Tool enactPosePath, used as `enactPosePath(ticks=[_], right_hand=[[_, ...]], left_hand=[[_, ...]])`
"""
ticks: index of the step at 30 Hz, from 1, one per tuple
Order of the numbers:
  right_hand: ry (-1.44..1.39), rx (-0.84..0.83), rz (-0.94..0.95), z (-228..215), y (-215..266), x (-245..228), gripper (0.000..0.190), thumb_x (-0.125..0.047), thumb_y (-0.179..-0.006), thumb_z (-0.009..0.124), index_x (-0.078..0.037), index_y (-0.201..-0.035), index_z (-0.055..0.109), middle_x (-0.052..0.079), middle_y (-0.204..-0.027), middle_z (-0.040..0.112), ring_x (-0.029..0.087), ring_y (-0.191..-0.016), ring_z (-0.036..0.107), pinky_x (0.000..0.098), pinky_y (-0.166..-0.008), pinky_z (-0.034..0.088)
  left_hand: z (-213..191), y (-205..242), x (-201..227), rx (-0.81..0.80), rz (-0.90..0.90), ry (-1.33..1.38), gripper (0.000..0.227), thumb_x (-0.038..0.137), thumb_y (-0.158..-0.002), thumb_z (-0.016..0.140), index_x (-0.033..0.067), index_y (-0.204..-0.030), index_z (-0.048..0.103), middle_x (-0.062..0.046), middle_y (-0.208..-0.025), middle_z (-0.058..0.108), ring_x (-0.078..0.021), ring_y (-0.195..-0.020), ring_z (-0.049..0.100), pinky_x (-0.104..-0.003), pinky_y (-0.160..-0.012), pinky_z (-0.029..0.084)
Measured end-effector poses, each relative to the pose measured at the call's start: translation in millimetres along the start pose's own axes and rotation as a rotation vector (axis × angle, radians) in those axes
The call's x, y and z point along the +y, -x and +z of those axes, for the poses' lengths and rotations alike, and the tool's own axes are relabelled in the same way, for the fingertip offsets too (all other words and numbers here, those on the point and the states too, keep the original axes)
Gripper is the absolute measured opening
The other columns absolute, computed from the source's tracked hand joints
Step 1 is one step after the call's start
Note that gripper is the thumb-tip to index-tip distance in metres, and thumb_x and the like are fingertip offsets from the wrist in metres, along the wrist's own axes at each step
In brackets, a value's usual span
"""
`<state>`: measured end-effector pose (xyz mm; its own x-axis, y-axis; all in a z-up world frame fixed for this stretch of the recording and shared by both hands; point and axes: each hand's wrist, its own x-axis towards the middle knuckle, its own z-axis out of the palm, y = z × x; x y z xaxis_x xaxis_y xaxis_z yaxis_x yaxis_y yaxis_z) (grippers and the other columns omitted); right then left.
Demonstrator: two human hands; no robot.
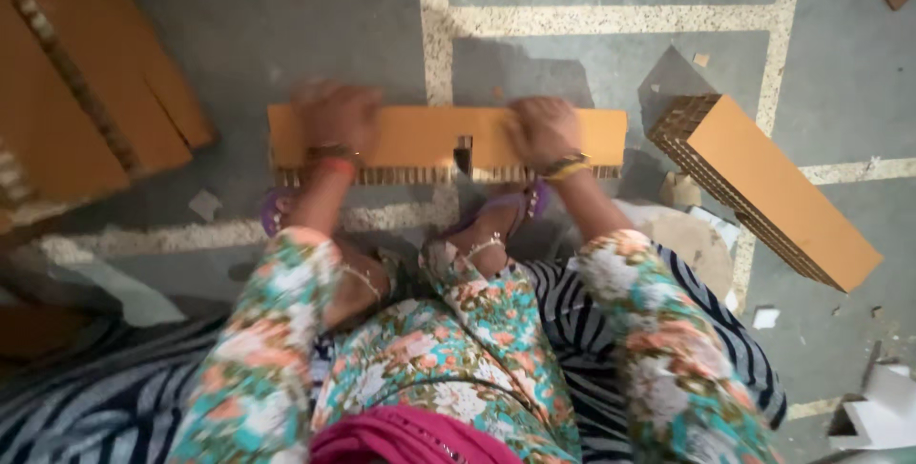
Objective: The person sits on the floor and assembles flat cardboard pieces into box-like structures. They fold the cardboard along pre-scored lines, interlock the flaps, and press the edges to secure the shape. The person handles multiple pieces, stacking some finished units and continuing to assemble others.
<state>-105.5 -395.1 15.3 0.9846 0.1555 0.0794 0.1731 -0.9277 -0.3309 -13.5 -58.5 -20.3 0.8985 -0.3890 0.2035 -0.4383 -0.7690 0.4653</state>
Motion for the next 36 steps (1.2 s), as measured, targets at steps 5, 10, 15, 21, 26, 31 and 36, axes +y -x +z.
enactPosePath(ticks=[5, 10, 15, 21, 26, 31, 36], right_hand=[[-0.023, 0.006, 0.095, -47.7, 39.0, 84.1, 0.017, -0.021, -0.099, 0.059, -0.009, -0.101, 0.071, 0.014, -0.097, 0.069, 0.038, -0.093, 0.063, 0.0486, -0.086, 0.048], [-0.081, 0.004, 0.115, -46.0, 40.2, 92.1, 0.020, -0.017, -0.103, 0.054, -0.005, -0.099, 0.069, 0.014, -0.097, 0.068, 0.038, -0.093, 0.061, 0.0473, -0.086, 0.049], [-0.081, -0.005, 0.122, -52.2, 34.3, 85.8, 0.021, -0.017, -0.102, 0.054, -0.006, -0.100, 0.071, 0.015, -0.095, 0.068, 0.038, -0.091, 0.061, 0.0470, -0.084, 0.049], [-0.050, 0.019, 0.118, -50.8, 37.4, 81.8, 0.021, -0.017, -0.104, 0.053, -0.006, -0.097, 0.069, 0.013, -0.095, 0.069, 0.037, -0.091, 0.062, 0.0463, -0.086, 0.049], [0.165, 0.061, 0.043, -51.8, 35.8, 74.4, 0.020, -0.020, -0.100, 0.055, -0.010, -0.094, 0.070, 0.010, -0.091, 0.070, 0.035, -0.091, 0.063, 0.0489, -0.096, 0.044], [0.166, -0.172, 0.078, -34.9, 15.0, 35.4, 0.027, -0.030, -0.092, 0.059, -0.011, -0.109, 0.069, 0.013, -0.095, 0.070, 0.033, -0.097, 0.065, 0.0508, -0.100, 0.041], [0.066, -0.137, 0.092, 30.9, -17.7, -54.5, 0.031, -0.024, -0.095, 0.057, -0.009, -0.121, 0.064, 0.014, -0.116, 0.066, 0.034, -0.112, 0.059, 0.0488, -0.101, 0.041]], left_hand=[[-33.6, 16.9, -52.7, -0.037, -0.135, -0.131, 0.029, 0.027, -0.107, 0.060, 0.0096, -0.086, 0.069, -0.012, -0.092, 0.070, -0.0383, -0.088, 0.061, -0.052, -0.088, 0.047], [-41.8, 14.9, -43.4, -0.023, -0.154, -0.097, 0.030, 0.028, -0.103, 0.060, 0.0074, -0.083, 0.070, -0.013, -0.086, 0.070, -0.0384, -0.082, 0.061, -0.051, -0.078, 0.046], [-46.4, 12.9, -35.8, 0.010, -0.164, -0.058, 0.028, 0.025, -0.104, 0.060, 0.0080, -0.086, 0.071, -0.011, -0.089, 0.071, -0.0367, -0.084, 0.061, -0.050, -0.080, 0.047], [-37.4, 18.3, -43.0, 0.020, -0.144, -0.097, 0.029, 0.028, -0.105, 0.061, 0.0093, -0.085, 0.072, -0.011, -0.089, 0.071, -0.0364, -0.087, 0.062, -0.049, -0.084, 0.048], [-34.7, 15.2, -37.9, 0.104, -0.101, -0.241, 0.031, 0.032, -0.104, 0.056, 0.0135, -0.087, 0.074, -0.007, -0.090, 0.074, -0.0321, -0.092, 0.063, -0.055, -0.096, 0.042], [-15.7, 15.1, 6.2, -0.087, -0.110, -0.185, 0.033, 0.039, -0.100, 0.050, 0.0142, -0.101, 0.072, -0.011, -0.106, 0.072, -0.0370, -0.105, 0.061, -0.061, -0.099, 0.037], [39.8, -5.0, 108.8, -0.296, -0.048, -0.104, 0.038, 0.047, -0.095, 0.050, 0.0164, -0.110, 0.067, -0.008, -0.112, 0.065, -0.0309, -0.113, 0.055, -0.055, -0.101, 0.036]])
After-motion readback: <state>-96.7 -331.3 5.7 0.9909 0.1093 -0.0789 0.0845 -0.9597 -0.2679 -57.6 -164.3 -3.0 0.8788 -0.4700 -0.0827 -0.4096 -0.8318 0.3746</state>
